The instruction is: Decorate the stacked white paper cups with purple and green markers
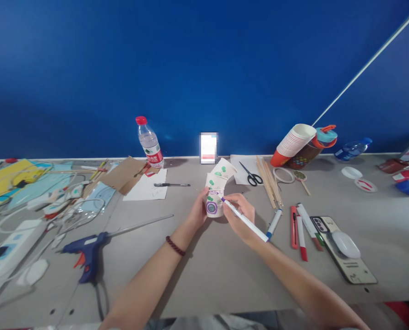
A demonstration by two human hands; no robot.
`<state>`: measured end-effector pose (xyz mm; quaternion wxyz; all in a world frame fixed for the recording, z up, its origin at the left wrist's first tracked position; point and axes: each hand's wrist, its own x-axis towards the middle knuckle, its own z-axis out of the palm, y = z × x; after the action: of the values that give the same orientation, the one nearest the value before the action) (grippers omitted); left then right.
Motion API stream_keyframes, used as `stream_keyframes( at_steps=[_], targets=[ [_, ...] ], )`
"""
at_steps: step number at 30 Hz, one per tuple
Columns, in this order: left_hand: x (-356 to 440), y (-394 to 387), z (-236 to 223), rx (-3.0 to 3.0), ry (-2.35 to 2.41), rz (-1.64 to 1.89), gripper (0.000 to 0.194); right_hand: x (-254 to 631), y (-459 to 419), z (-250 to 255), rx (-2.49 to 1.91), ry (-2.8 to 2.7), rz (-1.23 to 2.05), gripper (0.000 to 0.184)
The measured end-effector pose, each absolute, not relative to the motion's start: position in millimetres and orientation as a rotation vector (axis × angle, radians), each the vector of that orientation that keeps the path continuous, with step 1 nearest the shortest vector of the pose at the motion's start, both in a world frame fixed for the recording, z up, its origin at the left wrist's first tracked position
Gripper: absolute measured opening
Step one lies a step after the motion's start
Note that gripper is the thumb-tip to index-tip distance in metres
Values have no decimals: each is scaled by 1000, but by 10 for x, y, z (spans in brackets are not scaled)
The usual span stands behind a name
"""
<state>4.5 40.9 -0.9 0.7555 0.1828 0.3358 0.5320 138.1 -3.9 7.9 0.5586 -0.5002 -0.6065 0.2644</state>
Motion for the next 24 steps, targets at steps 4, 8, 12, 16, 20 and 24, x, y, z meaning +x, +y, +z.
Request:
stream_keyframes(
  at_steps=[4, 8, 12, 16, 20, 24],
  targets=[
    [49, 411, -15, 416, 728, 1178, 33, 1389, -38, 70, -1183, -1444, 612, 11],
    [47, 403, 2, 420, 737, 1178, 31, 1390, -37, 66, -1188, -1441, 611, 11],
    [47, 395, 18, 418, 743, 1188, 30, 1390, -36, 60, -1189, -1438, 623, 11],
    [48, 405, 9, 405, 759, 1179, 32, 1391, -36, 49, -1202, -1429, 635, 11],
    [49, 413, -5, 406, 761, 1186, 32, 1388, -38, 64, -1226, -1416, 646, 10],
    [49, 409, -11, 405, 755, 1173, 30, 1390, -38, 83, -1208, -1416, 611, 9]
  ],
)
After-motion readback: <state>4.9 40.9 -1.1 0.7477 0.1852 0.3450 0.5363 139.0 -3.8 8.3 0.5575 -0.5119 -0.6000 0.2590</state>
